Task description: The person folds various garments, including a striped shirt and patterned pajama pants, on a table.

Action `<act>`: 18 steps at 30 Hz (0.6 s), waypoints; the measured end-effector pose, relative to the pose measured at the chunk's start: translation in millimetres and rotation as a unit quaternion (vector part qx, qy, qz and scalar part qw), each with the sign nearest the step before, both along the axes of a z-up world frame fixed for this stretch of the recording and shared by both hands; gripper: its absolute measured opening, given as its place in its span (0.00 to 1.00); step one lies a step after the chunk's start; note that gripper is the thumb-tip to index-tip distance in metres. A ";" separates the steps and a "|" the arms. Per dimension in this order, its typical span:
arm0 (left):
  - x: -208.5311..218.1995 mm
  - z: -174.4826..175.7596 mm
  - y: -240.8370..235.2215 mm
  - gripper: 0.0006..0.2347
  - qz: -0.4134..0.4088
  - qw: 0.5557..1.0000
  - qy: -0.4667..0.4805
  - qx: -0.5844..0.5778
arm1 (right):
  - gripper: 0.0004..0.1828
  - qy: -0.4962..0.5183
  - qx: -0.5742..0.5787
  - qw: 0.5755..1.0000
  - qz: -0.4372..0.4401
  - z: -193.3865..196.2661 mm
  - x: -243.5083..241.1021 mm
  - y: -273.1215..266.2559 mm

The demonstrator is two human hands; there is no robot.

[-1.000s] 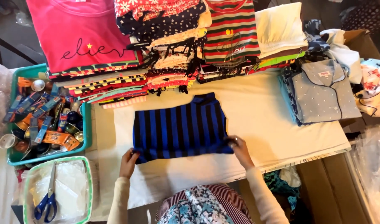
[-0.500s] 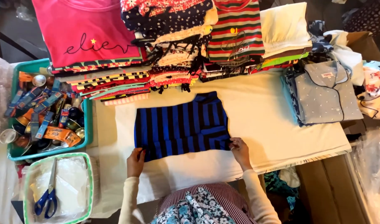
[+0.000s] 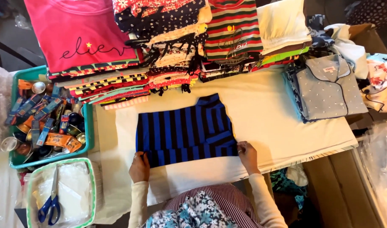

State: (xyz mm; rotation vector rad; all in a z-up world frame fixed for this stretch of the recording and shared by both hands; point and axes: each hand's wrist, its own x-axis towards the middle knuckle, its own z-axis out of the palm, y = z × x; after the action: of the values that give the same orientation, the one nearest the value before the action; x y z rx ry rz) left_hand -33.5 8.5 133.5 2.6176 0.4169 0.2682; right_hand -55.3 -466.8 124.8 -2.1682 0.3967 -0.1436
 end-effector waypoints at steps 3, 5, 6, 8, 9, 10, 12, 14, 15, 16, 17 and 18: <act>2.3 8.3 -10.9 0.09 -0.017 0.997 -0.057 0.046 | 0.11 0.001 -0.148 0.989 -0.017 27.6 0.2 28.4; 1.0 15.8 -25.3 0.15 -0.035 0.980 -0.188 0.062 | 0.17 -0.080 -0.237 0.968 0.026 29.8 2.2 48.9; -0.5 12.4 -39.9 0.15 -0.036 0.980 -0.187 0.063 | 0.17 -0.079 -0.236 0.968 0.025 34.6 5.4 60.8; -10.6 4.1 -69.8 0.25 -0.220 0.967 -0.129 0.024 | 0.28 -0.145 -0.234 0.951 0.142 43.8 8.1 83.8; -12.1 3.8 -72.6 0.25 -0.219 0.967 -0.130 0.024 | 0.28 -0.146 -0.234 0.950 0.143 44.9 12.2 86.1; -13.4 3.7 -75.4 0.28 -0.245 0.962 -0.111 0.035 | 0.33 -0.135 -0.243 0.942 0.190 46.1 16.5 88.4; -15.5 0.2 -75.9 0.32 -0.272 0.957 -0.092 0.044 | 0.39 -0.123 -0.252 0.930 0.236 44.9 20.5 84.5; -12.7 -5.2 -67.5 0.36 -0.207 0.974 -0.057 0.071 | 0.44 -0.071 -0.273 0.925 0.254 40.1 24.7 75.5; -12.7 -4.9 -58.8 0.36 -0.206 0.974 -0.058 0.072 | 0.44 -0.072 -0.272 0.925 0.255 38.4 24.2 72.9; -13.1 -3.9 -49.8 0.36 -0.175 0.979 -0.050 0.090 | 0.44 -0.058 -0.281 0.925 0.248 37.4 23.3 70.4; -7.1 -3.7 -43.1 0.36 -0.143 0.983 -0.047 0.106 | 0.44 -0.048 -0.292 0.924 0.240 36.8 28.6 65.9; -8.9 -6.8 -36.0 0.36 -0.141 0.983 -0.053 0.106 | 0.44 -0.054 -0.295 0.924 0.239 31.8 25.8 64.5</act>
State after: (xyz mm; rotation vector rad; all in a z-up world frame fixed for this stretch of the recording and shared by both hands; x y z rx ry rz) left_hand -42.4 -27.5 126.7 2.8085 -0.0225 0.3727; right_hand -29.5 -402.3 156.6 -2.7632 -0.2915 -0.1156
